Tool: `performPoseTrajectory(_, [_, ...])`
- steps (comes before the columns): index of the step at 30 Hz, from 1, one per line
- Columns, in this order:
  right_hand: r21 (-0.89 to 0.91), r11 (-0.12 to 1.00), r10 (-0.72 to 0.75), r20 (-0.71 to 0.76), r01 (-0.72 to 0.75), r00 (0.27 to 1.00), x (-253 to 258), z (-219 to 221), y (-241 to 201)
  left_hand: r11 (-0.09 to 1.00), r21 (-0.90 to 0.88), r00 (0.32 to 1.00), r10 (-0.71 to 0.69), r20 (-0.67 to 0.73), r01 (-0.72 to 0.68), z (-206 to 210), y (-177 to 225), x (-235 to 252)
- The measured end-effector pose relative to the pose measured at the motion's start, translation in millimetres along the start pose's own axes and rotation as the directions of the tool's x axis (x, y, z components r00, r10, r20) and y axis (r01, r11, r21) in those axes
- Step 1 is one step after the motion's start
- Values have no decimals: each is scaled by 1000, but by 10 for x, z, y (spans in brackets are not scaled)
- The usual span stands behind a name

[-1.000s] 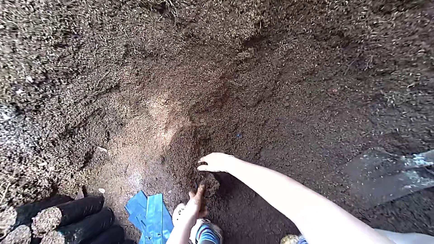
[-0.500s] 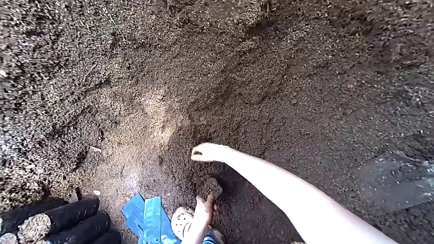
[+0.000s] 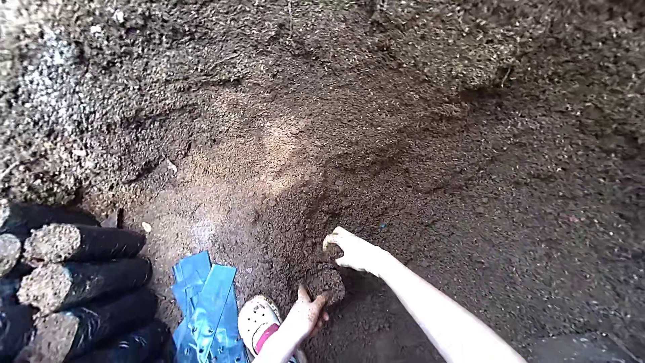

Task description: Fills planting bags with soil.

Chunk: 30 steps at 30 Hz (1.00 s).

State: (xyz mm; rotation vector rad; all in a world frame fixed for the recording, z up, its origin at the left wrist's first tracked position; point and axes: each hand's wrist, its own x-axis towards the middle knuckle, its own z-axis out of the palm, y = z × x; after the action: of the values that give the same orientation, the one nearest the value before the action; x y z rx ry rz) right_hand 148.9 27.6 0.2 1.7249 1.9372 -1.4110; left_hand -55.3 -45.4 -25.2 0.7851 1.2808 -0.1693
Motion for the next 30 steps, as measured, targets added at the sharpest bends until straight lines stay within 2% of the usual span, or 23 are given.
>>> performPoseTrajectory(3, [25, 993, -117, -12, 117, 993, -380, 31, -407, 999, -18, 999, 36, 2, -35, -14, -6, -55])
performPoseTrajectory(7, [-65, 998, -7, 19, 8, 1000, -525, 291, -702, 993, -53, 993, 112, 36, -110, -74, -14, -153])
performPoseTrajectory(10, [-136, 991, 6, -88, -18, 996, -491, 601, -684, 986, -101, 988, 142, 55, -136, -140, -26, -206])
performPoseTrajectory(12, [-187, 982, -42, -125, 18, 991, -474, 800, -638, 985, -97, 985, 148, 85, -140, -157, -45, -207])
performPoseTrajectory(14, [-181, 982, -79, -134, 54, 988, -491, 800, -572, 985, -89, 982, 158, 100, -149, -186, -61, -183])
performPoseTrajectory(16, [-49, 992, -121, -208, 114, 970, -547, 693, -401, 985, -100, 983, 148, 109, -137, -272, -42, -149])
performPoseTrajectory(17, [75, 991, -90, -269, 114, 959, -585, 639, -306, 987, -108, 986, 131, 101, -120, -318, -30, -113])
performPoseTrajectory(18, [222, 973, 5, -297, 64, 955, -619, 592, -218, 989, -105, 989, 111, 98, -101, -359, -14, -76])
performPoseTrajectory(19, [368, 929, 128, -249, -28, 960, -635, 565, -135, 992, -85, 990, 98, 99, -90, -381, -5, -32])
performPoseTrajectory(20, [502, 854, 232, -129, -138, 964, -624, 576, -69, 995, -53, 990, 93, 105, -88, -384, -4, 6])
performPoseTrajectory(22, [680, 672, 304, 108, -294, 946, -558, 680, -5, 995, 17, 989, 98, 115, -100, -369, 36, 49])
performPoseTrajectory(24, [724, 608, 340, 132, -325, 931, -472, 752, -17, 990, 61, 988, 120, 96, -126, -353, 91, 82])
performPoseTrajectory(27, [612, 726, 385, 15, -313, 923, -347, 799, -69, 988, 98, 993, 121, -9, -119, -291, 93, 112])
performPoseTrajectory(30, [463, 828, 376, -38, -317, 926, -308, 766, -133, 979, 169, 989, 126, -70, -113, -233, 140, 62])
